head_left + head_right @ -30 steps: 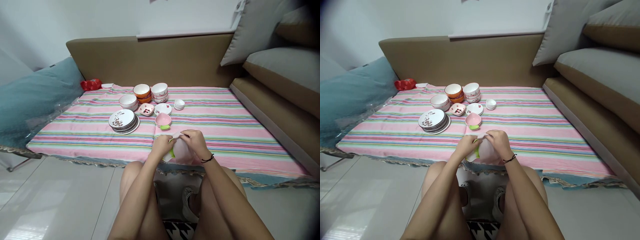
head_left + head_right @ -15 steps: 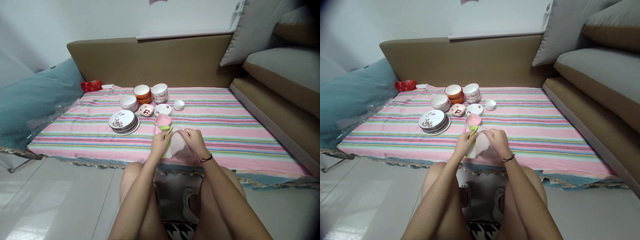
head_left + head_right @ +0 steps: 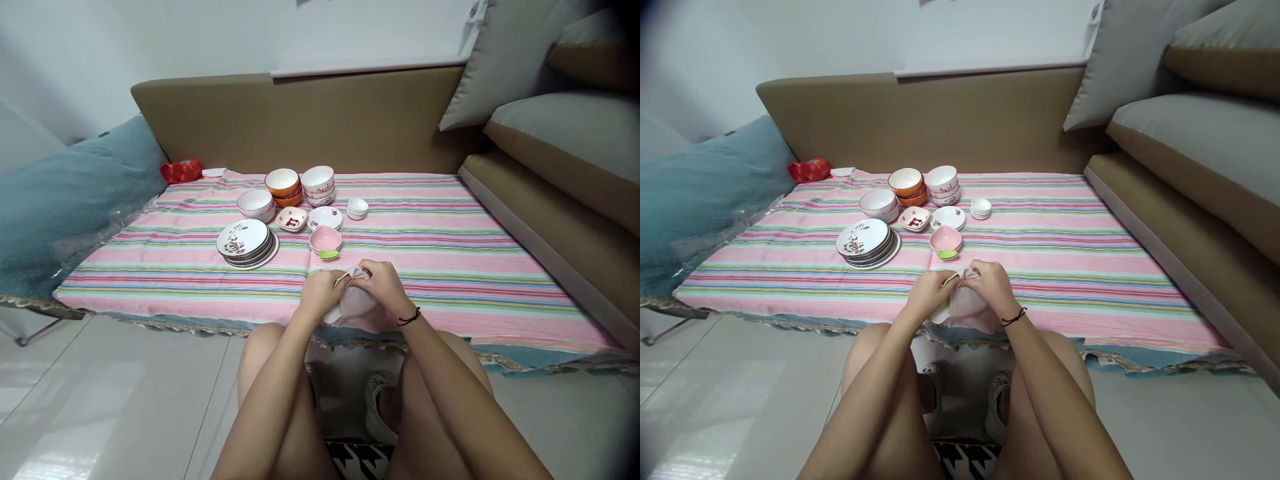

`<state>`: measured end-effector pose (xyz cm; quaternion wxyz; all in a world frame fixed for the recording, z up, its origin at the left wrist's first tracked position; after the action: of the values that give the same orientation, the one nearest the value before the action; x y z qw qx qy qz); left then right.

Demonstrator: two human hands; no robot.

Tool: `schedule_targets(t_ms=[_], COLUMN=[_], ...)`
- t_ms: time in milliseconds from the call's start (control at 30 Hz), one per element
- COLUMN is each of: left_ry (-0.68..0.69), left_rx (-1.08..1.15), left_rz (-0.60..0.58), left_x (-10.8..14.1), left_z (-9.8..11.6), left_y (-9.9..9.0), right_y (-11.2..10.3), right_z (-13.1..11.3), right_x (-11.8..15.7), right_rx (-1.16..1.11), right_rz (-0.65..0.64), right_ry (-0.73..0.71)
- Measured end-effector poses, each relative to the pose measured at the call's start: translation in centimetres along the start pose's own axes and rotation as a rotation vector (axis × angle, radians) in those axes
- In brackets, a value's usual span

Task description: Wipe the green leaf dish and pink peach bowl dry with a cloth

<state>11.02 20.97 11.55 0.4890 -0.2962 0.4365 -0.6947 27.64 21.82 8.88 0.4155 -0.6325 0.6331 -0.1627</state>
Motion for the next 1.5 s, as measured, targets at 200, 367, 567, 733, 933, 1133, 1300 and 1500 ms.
schedule_targets(t_ms=[200, 367, 567, 733, 933, 1133, 1300, 1500], left_ry=[-0.024, -0.079, -0.091, -0.085, -0.169, -0.167, -0.111, -0.199], left_rx=[0.004, 0.049, 0.061, 0.025, 0.109, 0.242, 0.275, 0.267], left_rz=[0.017, 0.046, 0.045, 0.049, 0.147, 0.206, 0.158, 0.263], left_x=[-0.1, -0.3, -0.3, -0.2, -0.2, -0.3, -0.5, -0.5], left_z=[-0.1, -0.1, -0.1, -0.2, -0.4, -0.2, -0.2, 0.1], left_y=[-0.5, -0.6, -0.5, -0.6, -0.8, -0.8, -0.6, -0.3], right_y=[-0.3, -0.5, -0.7, -1.4, -1.1, 0.1, 0.1, 0.0], right_z=[-0.4, -0.1, 0.7, 0.6, 1.0, 1.1, 0.7, 0.8], right_x=[-0.1, -0.4, -0.8, -0.5, -0.5, -0.5, -0.2, -0.4], right_rx=[-0.092, -0.217, -0.256, -0.113, -0.262, -0.420, -0.204, -0.548], right_rz=[-0.058, -0.089, -0.029, 0.080, 0.082, -0.020, 0.016, -0.018], right_ry=[-0.027, -0.019, 0.021, 0.030, 0.060, 0.171, 0.167, 0.192])
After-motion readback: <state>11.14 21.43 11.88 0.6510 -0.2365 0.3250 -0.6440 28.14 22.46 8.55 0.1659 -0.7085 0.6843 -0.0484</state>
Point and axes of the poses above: each hand's wrist, its own x-axis away from the middle knuckle, its own y-axis out of the palm, z = x × y, the point moved 1 cm from there along -x, towards the middle knuckle, and after that the axes turned 1 degree about -y, right-handed, at the moved point
